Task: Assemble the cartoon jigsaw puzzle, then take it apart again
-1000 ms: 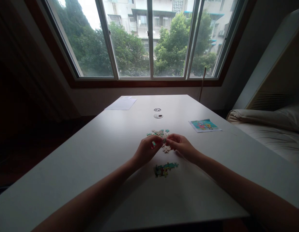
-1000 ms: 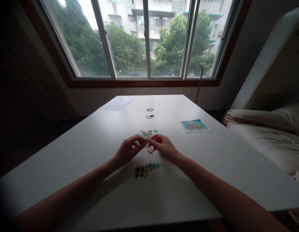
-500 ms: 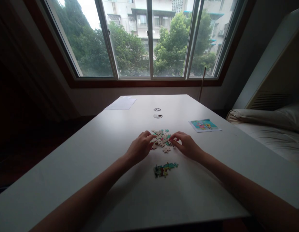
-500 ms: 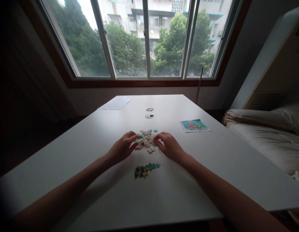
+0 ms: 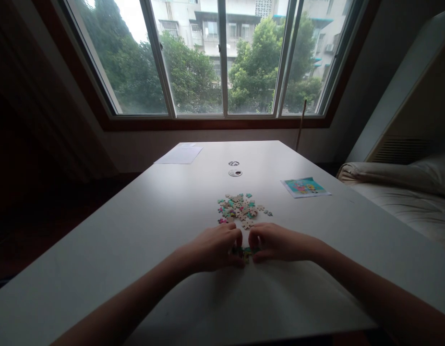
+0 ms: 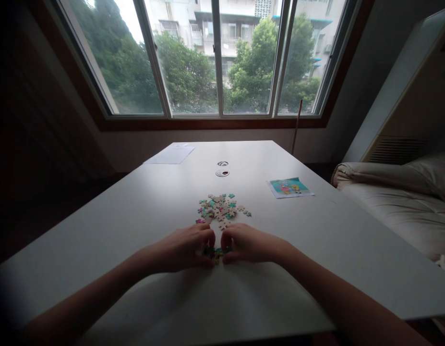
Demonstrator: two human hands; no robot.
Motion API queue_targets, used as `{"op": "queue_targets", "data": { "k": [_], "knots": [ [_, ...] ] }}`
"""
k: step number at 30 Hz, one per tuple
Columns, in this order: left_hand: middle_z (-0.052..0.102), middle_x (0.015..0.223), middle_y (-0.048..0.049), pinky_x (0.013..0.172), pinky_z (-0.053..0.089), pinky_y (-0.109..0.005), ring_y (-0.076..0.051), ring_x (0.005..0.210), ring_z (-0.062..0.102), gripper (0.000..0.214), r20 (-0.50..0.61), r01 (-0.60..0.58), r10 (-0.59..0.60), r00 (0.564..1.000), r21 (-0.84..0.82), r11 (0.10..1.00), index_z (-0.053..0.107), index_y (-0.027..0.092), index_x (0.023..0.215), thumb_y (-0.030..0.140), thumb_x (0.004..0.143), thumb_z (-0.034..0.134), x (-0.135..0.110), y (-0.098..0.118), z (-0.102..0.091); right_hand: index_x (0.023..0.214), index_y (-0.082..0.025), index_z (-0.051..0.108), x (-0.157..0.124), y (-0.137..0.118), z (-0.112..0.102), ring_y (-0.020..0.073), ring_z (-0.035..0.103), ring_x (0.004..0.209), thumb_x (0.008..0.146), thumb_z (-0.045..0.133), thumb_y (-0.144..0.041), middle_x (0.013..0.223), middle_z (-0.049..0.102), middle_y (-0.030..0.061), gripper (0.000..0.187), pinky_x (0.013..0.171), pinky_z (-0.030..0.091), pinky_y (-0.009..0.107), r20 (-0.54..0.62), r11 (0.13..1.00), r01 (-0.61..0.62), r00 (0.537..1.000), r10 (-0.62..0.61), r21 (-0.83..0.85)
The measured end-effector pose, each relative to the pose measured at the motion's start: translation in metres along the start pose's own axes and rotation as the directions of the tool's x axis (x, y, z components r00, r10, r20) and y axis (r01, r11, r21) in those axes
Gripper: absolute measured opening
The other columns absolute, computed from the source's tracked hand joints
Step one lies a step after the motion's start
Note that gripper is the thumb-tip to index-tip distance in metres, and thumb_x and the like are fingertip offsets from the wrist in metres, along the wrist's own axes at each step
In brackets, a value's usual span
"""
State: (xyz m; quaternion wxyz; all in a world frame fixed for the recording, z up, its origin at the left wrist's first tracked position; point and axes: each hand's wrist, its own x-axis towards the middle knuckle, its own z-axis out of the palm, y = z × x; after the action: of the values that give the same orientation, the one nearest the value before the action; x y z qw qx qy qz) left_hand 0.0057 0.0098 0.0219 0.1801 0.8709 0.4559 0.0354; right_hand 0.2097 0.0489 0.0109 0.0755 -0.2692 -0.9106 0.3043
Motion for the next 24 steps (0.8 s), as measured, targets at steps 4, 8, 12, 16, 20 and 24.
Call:
{"op": "queue_targets", "data": {
  "k": [4,8,12,16,20,24],
  "knots": [
    [0.053,0.09,-0.0022,0.065,0.037,-0.025,-0.018,0.081,0.049,0.025,0.013,-0.001,0.002,1.0,-0.054,0.999,0.056,0.018,0.084,0.032,0.069,0.07,-0.001,0.001,-0.004,0.089,-0.017,0.059,-0.002,-0.003,-0.002,0.0132,0.05,0.071,0.068,0.067,-0.029,0.081,0.057,0.0019,0.025,0.061,0.039,0.023,-0.004,0.999,-0.041,0.999,0.041,0.001],
    [0.052,0.087,-0.0015,0.069,0.038,-0.025,-0.017,0.082,0.047,0.025,0.017,0.003,-0.001,1.0,-0.104,0.995,0.055,0.017,0.08,0.03,0.067,0.072,-0.001,0.003,-0.006,0.087,-0.017,0.059,-0.003,-0.004,-0.002,0.0138,0.05,0.074,0.07,0.065,-0.027,0.084,0.057,0.0027,0.02,0.064,0.04,0.024,0.001,1.0,-0.007,1.0,0.007,0.011],
    [0.051,0.084,0.0001,0.068,0.038,-0.024,-0.016,0.08,0.046,0.024,0.017,0.0,0.003,1.0,-0.151,0.989,0.052,0.018,0.078,0.026,0.067,0.071,0.0,0.002,-0.005,0.09,-0.017,0.059,-0.002,-0.001,0.0,0.0155,0.05,0.08,0.069,0.065,-0.027,0.09,0.057,0.0038,0.024,0.069,0.041,0.026,-0.044,1.0,0.007,0.999,-0.006,0.007],
    [0.052,0.079,0.0015,0.062,0.037,-0.022,-0.014,0.072,0.045,0.017,0.011,0.009,-0.007,1.0,-0.182,0.983,0.049,0.018,0.075,0.024,0.069,0.065,0.001,0.0,-0.003,0.089,-0.017,0.059,0.0,0.0,0.001,0.0152,0.05,0.078,0.069,0.064,-0.026,0.087,0.056,0.0034,0.022,0.067,0.041,0.025,-0.056,1.0,0.001,0.998,-0.001,-0.013],
    [0.053,0.076,0.0021,0.057,0.035,-0.021,-0.013,0.068,0.046,0.015,-0.012,0.014,-0.017,1.0,-0.211,0.977,0.052,0.018,0.078,0.022,0.069,0.063,0.005,-0.007,-0.001,0.08,-0.017,0.062,-0.001,-0.003,-0.002,0.0137,0.051,0.074,0.07,0.062,-0.022,0.084,0.056,0.0031,0.011,0.066,0.04,0.024,-0.041,1.0,-0.017,0.999,0.017,-0.005],
    [0.054,0.072,0.0025,0.058,0.036,-0.021,-0.013,0.067,0.049,0.016,-0.057,0.017,-0.031,0.998,-0.232,0.973,0.058,0.018,0.084,0.022,0.069,0.063,0.009,-0.018,0.001,0.084,-0.018,0.062,-0.003,-0.001,-0.003,0.0154,0.051,0.076,0.066,0.067,-0.027,0.083,0.058,0.0027,0.02,0.066,0.039,0.025,-0.085,0.996,-0.085,0.993,0.082,-0.036]
  ]
}}
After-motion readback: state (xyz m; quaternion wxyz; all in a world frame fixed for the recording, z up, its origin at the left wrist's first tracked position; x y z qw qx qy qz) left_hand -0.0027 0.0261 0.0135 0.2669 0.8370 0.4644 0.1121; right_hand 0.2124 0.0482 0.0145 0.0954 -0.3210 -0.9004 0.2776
